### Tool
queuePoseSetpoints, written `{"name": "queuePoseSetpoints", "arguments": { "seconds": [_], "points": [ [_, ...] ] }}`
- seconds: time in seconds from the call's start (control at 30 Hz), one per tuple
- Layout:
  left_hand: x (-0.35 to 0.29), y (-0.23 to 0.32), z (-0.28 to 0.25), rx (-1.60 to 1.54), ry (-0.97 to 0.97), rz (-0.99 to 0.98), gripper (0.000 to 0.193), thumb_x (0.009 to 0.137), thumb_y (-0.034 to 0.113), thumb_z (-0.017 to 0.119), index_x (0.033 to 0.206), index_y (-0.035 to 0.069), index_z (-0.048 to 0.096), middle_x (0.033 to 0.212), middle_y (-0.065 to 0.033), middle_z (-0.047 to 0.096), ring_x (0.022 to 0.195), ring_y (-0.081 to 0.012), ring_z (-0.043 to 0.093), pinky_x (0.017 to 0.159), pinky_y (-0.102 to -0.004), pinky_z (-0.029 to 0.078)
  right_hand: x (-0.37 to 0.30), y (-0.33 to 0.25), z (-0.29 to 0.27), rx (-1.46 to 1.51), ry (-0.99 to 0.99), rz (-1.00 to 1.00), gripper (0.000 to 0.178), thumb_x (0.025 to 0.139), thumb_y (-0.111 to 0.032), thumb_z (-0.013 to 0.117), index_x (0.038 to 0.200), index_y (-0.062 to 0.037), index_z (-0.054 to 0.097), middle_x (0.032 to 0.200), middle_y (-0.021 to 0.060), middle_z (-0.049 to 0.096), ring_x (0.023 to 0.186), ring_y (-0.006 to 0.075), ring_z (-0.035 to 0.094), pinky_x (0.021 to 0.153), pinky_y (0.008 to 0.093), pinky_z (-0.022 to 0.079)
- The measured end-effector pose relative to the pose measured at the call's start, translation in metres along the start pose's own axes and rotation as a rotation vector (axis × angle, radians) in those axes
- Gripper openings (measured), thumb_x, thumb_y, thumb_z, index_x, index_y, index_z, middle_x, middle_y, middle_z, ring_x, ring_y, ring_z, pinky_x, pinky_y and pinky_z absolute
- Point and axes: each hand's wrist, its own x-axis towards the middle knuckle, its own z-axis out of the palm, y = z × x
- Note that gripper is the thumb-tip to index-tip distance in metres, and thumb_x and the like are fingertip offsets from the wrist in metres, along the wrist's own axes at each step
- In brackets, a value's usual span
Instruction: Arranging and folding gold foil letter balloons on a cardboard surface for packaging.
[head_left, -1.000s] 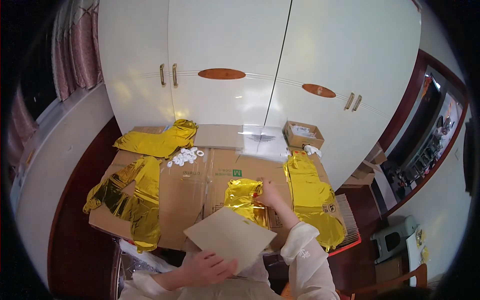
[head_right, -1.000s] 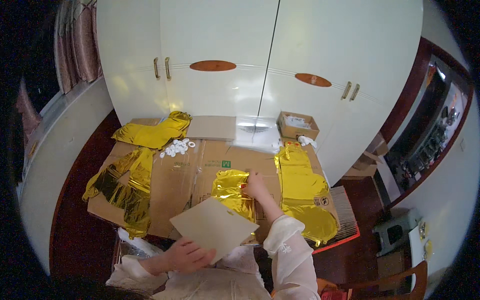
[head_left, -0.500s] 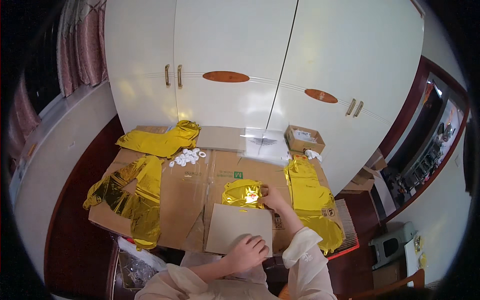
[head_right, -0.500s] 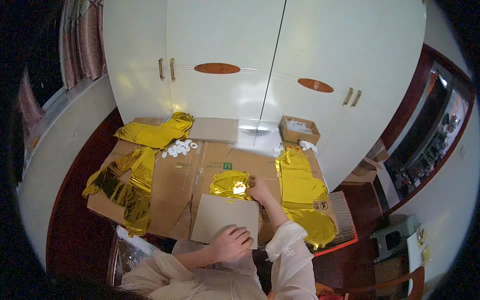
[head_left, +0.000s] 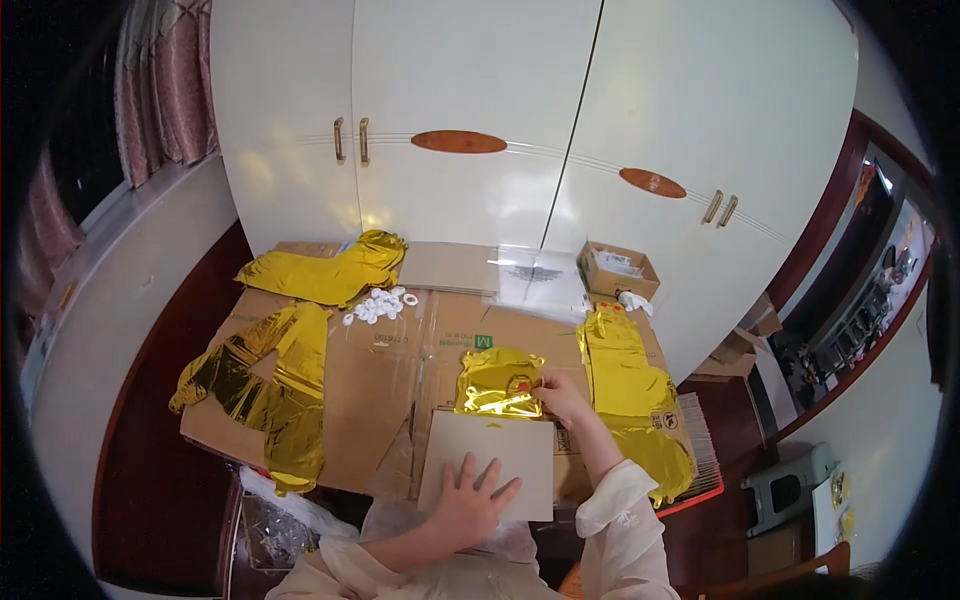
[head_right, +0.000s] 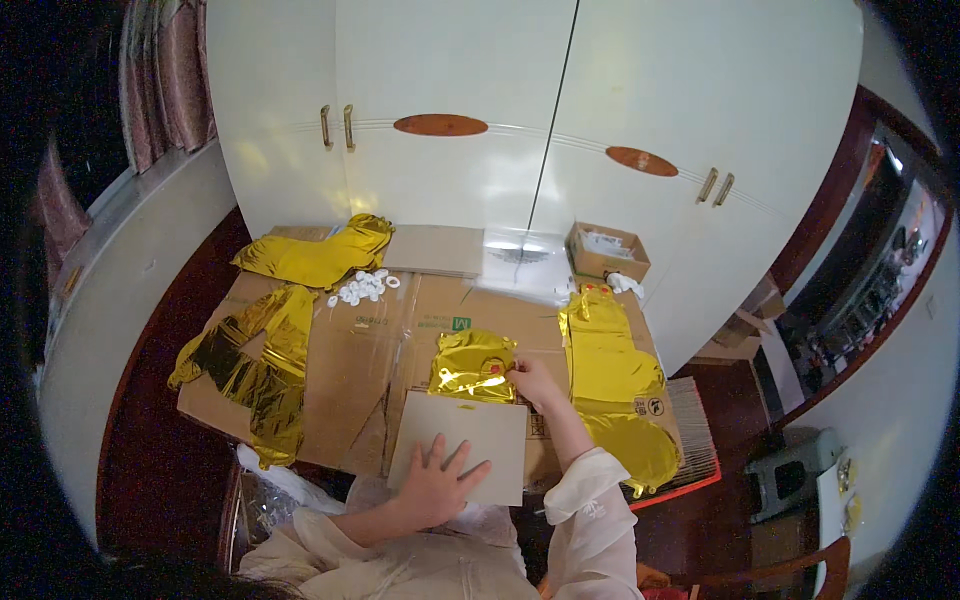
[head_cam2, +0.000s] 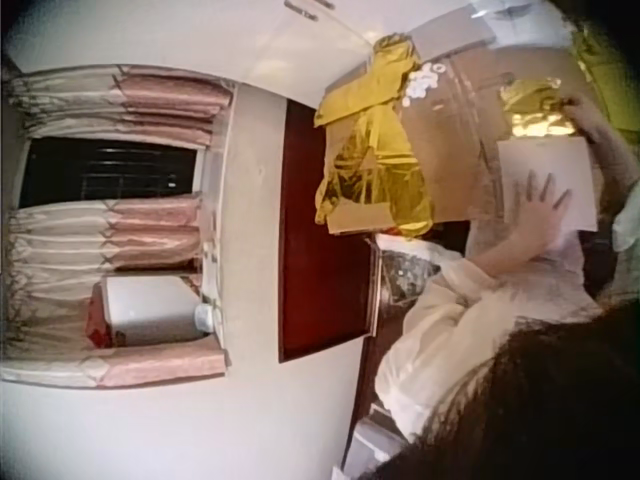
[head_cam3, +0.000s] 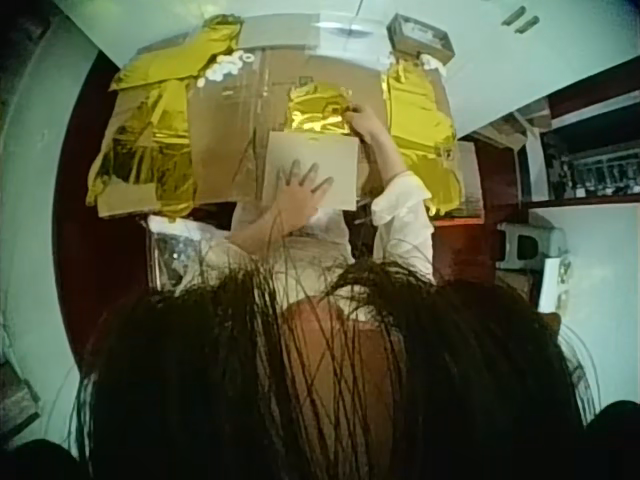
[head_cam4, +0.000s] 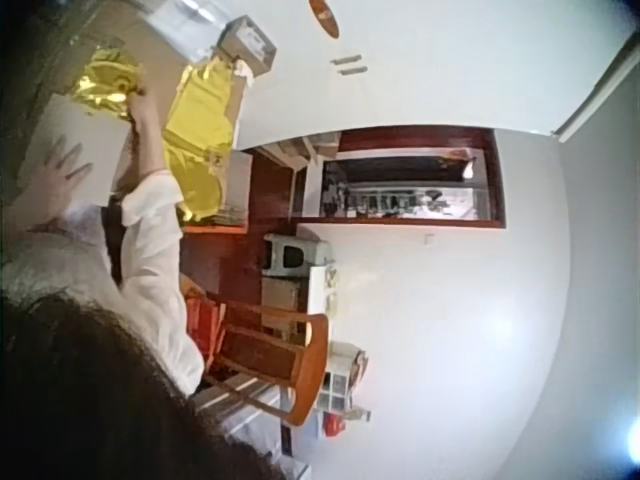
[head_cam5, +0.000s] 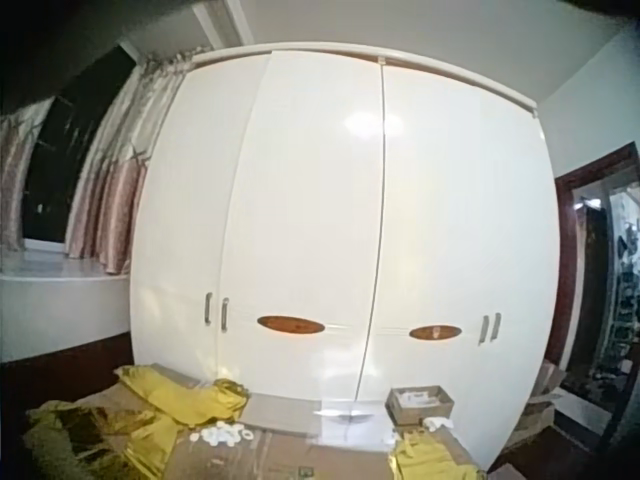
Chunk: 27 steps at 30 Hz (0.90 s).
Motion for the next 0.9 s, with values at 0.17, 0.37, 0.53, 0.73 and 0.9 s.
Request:
{"name": "queuePoseSetpoints", "arguments": {
  "seconds": [0.17, 0.37, 0.53, 0.73, 0.9],
  "points": [
    [0.004, 0.004, 0.007, 0.0, 0.076, 0.008, 0.07, 0.076, 0.043, 0.073, 0.139, 0.022, 0.051, 0.14, -0.0197, 0.045, 0.127, -0.0525, 0.039, 0.091, -0.0746, 0.037, -0.018, -0.008, 0.004, 0.166, 0.01, 0.031, 0.012, 0.087, 0.0, 0.056, 0.098, -0.0017, 0.062, 0.087, 0.0016, 0.059, 0.082, 0.0107, 0.054, 0.072, 0.0254, 0.043],
    [0.01, 0.003, 0.007, -0.002, 0.082, 0.019, 0.069, 0.076, 0.048, 0.072, 0.137, 0.02, 0.052, 0.14, -0.0194, 0.045, 0.128, -0.0507, 0.039, 0.092, -0.0753, 0.036, -0.029, -0.007, -0.003, 0.168, -0.009, -0.047, 0.014, 0.087, -0.001, 0.057, 0.101, -0.0048, 0.061, 0.084, -0.0018, 0.055, 0.076, 0.0088, 0.05, 0.068, 0.0228, 0.042],
    [0.013, 0.005, 0.007, -0.004, 0.065, -0.004, 0.069, 0.078, 0.049, 0.07, 0.137, 0.02, 0.051, 0.141, -0.0192, 0.045, 0.129, -0.0504, 0.038, 0.092, -0.0758, 0.034, -0.033, -0.007, -0.008, 0.051, -0.111, -0.197, 0.023, 0.089, -0.009, 0.066, 0.111, -0.0073, 0.06, 0.085, -0.0032, 0.054, 0.073, 0.0053, 0.048, 0.06, 0.0213, 0.039],
    [0.016, 0.005, 0.009, -0.029, 0.102, -0.011, 0.065, 0.078, 0.047, 0.07, 0.134, 0.019, 0.054, 0.137, -0.0191, 0.047, 0.127, -0.0508, 0.04, 0.091, -0.0763, 0.034, -0.053, -0.047, -0.009, -0.242, -0.283, -0.085, 0.02, 0.088, -0.012, 0.07, 0.106, -0.0032, 0.067, 0.09, -0.0009, 0.061, 0.079, 0.0043, 0.054, 0.065, 0.0216, 0.045],
    [0.017, 0.006, 0.013, -0.008, 0.106, -0.017, 0.065, 0.077, 0.051, 0.07, 0.133, 0.02, 0.056, 0.139, -0.02, 0.043, 0.127, -0.0507, 0.036, 0.088, -0.0776, 0.036, -0.052, -0.039, -0.011, -0.265, -0.246, -0.217, 0.015, 0.086, -0.008, 0.069, 0.099, -0.0012, 0.068, 0.095, 0.0069, 0.067, 0.087, 0.0113, 0.06, 0.074, 0.0273, 0.049]
  ]
}}
